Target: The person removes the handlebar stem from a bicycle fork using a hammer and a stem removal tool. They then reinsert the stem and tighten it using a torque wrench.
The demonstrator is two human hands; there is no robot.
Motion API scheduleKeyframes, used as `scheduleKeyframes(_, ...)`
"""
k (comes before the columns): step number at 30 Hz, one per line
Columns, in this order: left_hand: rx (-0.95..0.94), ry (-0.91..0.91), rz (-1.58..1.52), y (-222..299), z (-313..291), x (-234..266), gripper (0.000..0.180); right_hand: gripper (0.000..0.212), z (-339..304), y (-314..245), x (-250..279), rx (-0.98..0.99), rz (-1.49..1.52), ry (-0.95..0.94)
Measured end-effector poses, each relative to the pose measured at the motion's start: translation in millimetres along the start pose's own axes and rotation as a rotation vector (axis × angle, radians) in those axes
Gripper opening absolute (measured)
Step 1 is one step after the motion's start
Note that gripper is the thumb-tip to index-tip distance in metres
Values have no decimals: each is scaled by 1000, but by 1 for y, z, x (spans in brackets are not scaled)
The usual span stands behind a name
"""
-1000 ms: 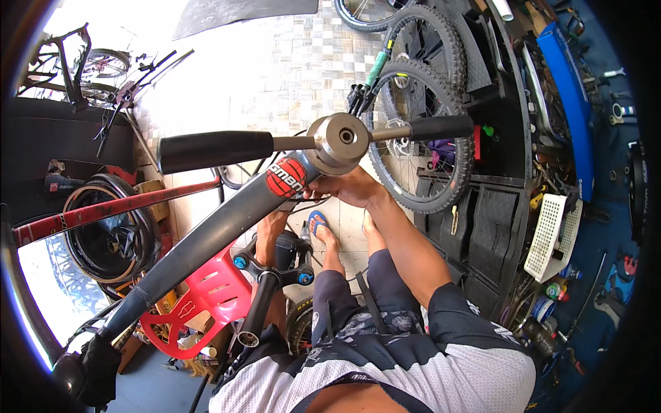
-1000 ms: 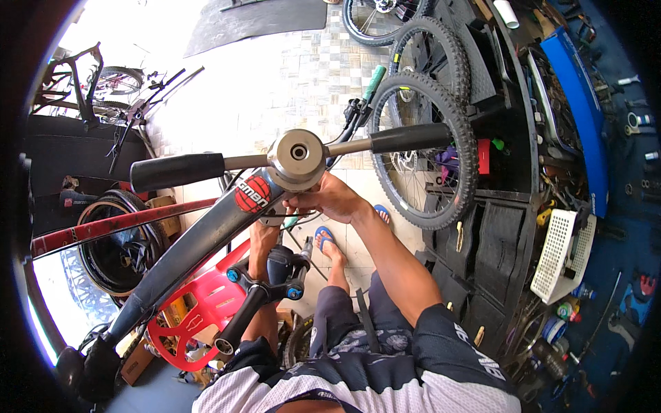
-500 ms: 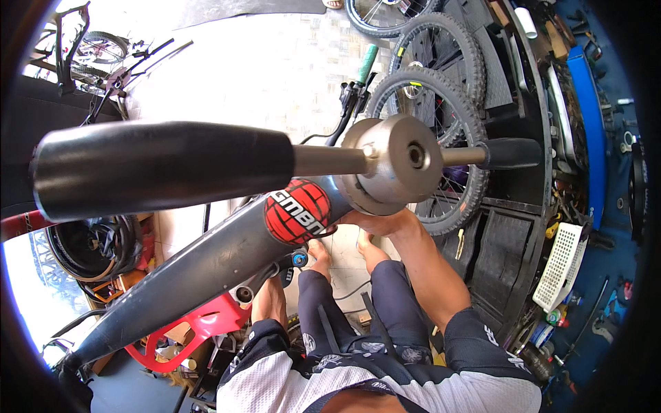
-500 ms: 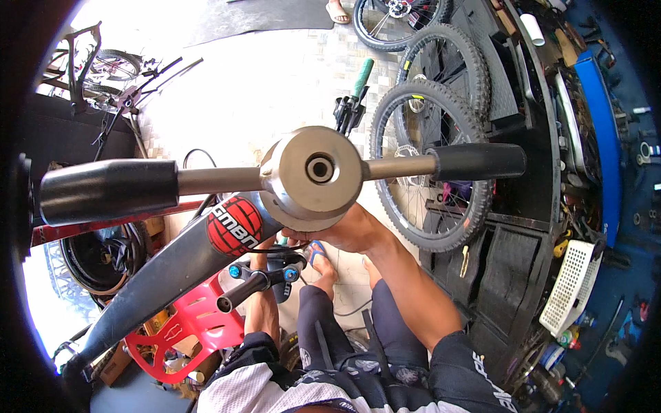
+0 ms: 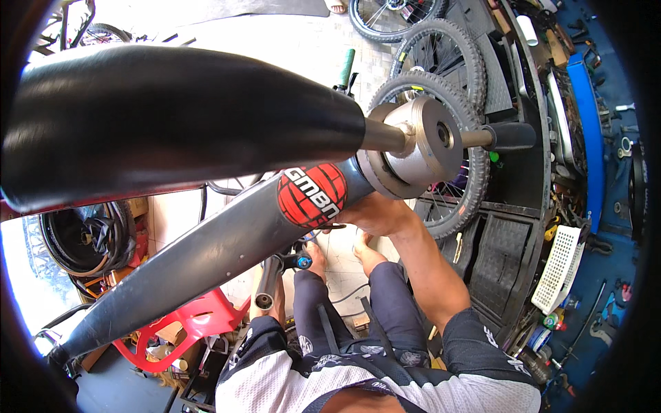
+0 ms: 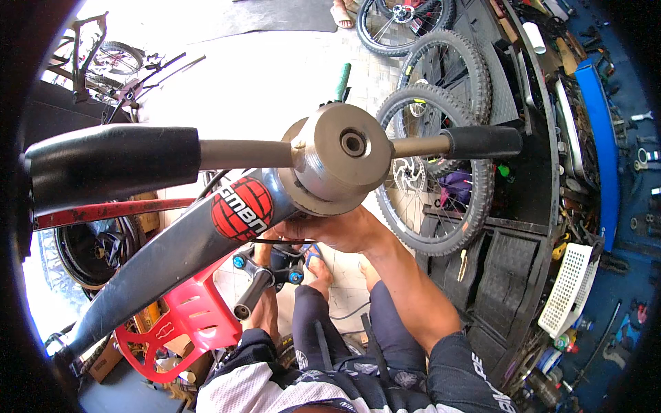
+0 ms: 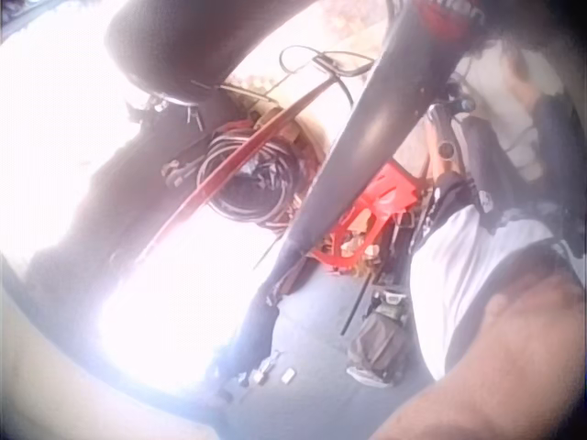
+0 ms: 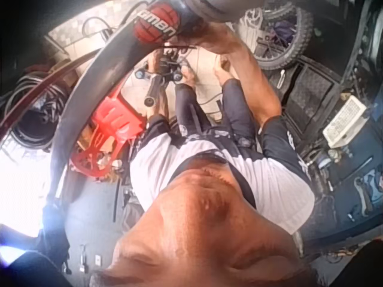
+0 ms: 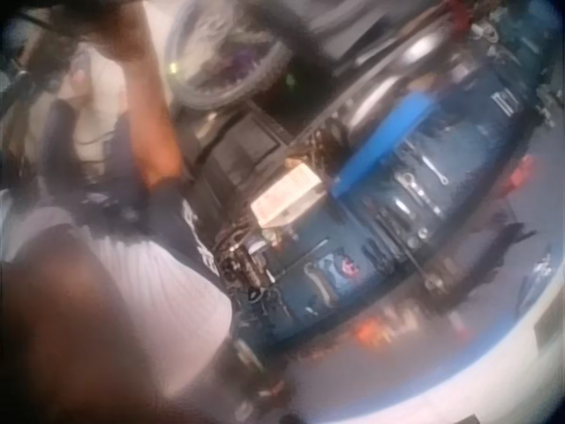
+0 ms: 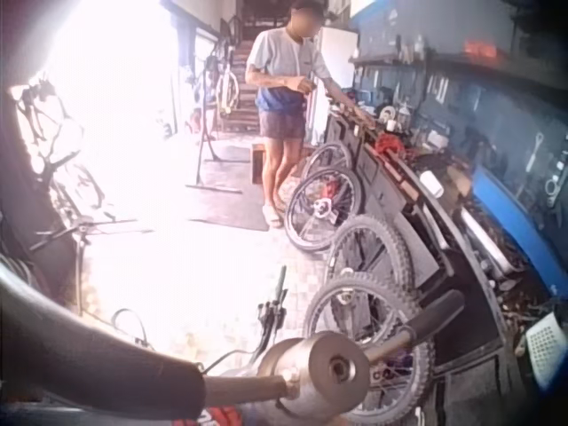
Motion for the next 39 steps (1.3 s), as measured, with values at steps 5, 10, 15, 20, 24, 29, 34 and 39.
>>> scheduleKeyframes(5,34,1,-14,-4,-14,4,29,36,-1,-1,2,-39,-83,32)
scheduleKeyframes(10,68,2,-18,-5,-27,8,30,28,0,-1,3,-22,-75,2)
scheduleKeyframes(15,87,3,-22,-4,-33,10,30,25,2,5,6,-80,-71,38)
scheduleKeyframes(20,89,2,-29,-2,-34,10,31,27,-1,-5,9,7,-59,43)
scheduleKeyframes(24,90,9,-28,-2,-30,7,32,28,-7,-27,11,199,-275,9)
scheduleKeyframes(29,71,15,-30,0,-12,6,33,27,-5,-31,15,162,-304,37)
scheduleKeyframes(34,20,13,-40,8,20,3,33,30,-6,-36,11,274,-415,35)
scheduleKeyframes(39,-27,25,-60,10,50,1,34,32,-2,-31,13,262,-280,-5)
Point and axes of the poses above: each hand's wrist, its own z-axis towards the middle knuckle, its own x-axis out of the back of the hand, y = z × x, the point moved 7 cm from there along z, towards the middle knuckle, and after that the axes turned 8 degrees about -x, right-handed, at the moved point
